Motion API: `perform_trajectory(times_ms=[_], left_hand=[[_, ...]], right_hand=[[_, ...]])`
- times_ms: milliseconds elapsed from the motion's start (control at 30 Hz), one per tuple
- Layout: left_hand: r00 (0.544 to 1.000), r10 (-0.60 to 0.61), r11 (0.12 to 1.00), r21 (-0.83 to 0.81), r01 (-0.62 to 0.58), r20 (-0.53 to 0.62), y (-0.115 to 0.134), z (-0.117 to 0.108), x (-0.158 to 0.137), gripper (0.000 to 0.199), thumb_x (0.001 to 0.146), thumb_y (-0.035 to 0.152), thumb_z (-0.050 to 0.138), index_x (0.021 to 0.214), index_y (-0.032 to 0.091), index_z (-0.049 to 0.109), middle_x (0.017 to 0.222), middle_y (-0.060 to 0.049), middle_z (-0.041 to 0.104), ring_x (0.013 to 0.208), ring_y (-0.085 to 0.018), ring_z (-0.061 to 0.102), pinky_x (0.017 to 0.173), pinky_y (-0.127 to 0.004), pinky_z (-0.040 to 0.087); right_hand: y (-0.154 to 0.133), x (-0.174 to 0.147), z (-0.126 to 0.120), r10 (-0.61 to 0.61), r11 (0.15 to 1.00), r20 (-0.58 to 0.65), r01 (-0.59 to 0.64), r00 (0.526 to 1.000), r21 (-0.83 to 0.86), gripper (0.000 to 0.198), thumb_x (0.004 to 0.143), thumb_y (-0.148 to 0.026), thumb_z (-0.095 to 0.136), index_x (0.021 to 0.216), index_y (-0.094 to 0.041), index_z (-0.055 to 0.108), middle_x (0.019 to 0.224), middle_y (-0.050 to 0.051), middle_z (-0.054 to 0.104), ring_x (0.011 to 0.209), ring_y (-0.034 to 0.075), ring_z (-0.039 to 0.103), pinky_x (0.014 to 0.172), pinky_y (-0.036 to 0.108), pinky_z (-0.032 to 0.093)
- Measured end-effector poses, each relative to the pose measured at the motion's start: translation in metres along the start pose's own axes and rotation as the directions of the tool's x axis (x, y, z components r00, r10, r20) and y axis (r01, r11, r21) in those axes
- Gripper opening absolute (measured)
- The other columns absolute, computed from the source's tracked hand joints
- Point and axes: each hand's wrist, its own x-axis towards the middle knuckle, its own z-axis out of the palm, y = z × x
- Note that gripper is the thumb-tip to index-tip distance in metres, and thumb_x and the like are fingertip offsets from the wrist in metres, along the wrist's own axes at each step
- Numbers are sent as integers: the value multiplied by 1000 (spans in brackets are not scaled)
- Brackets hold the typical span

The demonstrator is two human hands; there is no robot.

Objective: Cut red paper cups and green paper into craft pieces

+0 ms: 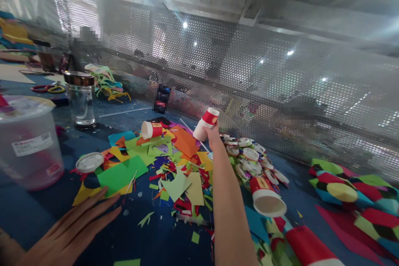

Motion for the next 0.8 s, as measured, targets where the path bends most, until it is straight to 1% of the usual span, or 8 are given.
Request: perform_trajectory(times_ms=[100, 167, 233, 367, 533, 700, 800], left_hand=[[1000, 0, 1000, -14, -1, -15, -1, 0, 0, 75, 83, 44, 57, 152, 26, 32, 150, -1, 49, 131, -29, 50, 97, -36, 52], [1000, 9, 1000, 27, -8, -15, -1, 1, -1, 78, 82, 45, 58, 152, 25, 31, 152, -1, 46, 132, -31, 49, 96, -37, 53], [1000, 13, 998, 63, -13, 6, -2, 3, -2, 79, 82, 44, 57, 153, 25, 29, 154, -1, 42, 134, -31, 47, 98, -39, 51], [999, 16, 998, 61, -19, 45, -3, 6, -4, 80, 81, 43, 57, 154, 26, 27, 155, 0, 40, 136, -31, 44, 100, -39, 50], [999, 38, 998, 54, -39, 30, -4, 5, -5, 79, 81, 46, 58, 152, 25, 31, 155, -1, 41, 136, -31, 44, 99, -39, 50], [1000, -4, 997, 72, 4, 2, -3, 6, -7, 78, 81, 50, 58, 151, 26, 34, 154, -2, 43, 138, -35, 40, 93, -38, 53], [1000, -20, 998, 52, 20, -9, -2, 6, -7, 76, 82, 52, 58, 151, 27, 35, 153, -2, 44, 138, -34, 39, 92, -37, 53]], right_hand=[[1, 3, 4, -3, 1000, -72, 1, 997, -22, 34, 94, -31, 61, 125, -17, 57, 125, 10, 62, 102, 24, 65, 85, 45, 56], [1, 4, 5, -18, 999, -124, 13, 992, -38, 34, 94, -31, 61, 126, -18, 57, 125, 10, 61, 103, 24, 65, 85, 45, 56], [1, 4, 4, -41, 998, -171, 32, 984, -53, 35, 94, -31, 61, 126, -18, 57, 126, 10, 61, 103, 24, 64, 86, 45, 56], [2, 6, -2, -82, 995, -244, 66, 966, -76, 36, 94, -31, 62, 127, -18, 56, 127, 10, 60, 105, 25, 64, 87, 46, 55], [2, 10, -5, -98, 992, -270, 74, 958, -98, 36, 94, -30, 62, 127, -18, 56, 127, 10, 60, 104, 25, 64, 87, 46, 55], [0, 6, -6, -99, 991, -270, 71, 958, -111, 35, 94, -30, 62, 127, -18, 57, 126, 10, 61, 103, 24, 65, 86, 45, 56], [-3, 1, -10, -97, 991, -284, 67, 954, -115, 35, 94, -31, 62, 126, -18, 57, 126, 10, 61, 103, 24, 64, 86, 45, 56]])
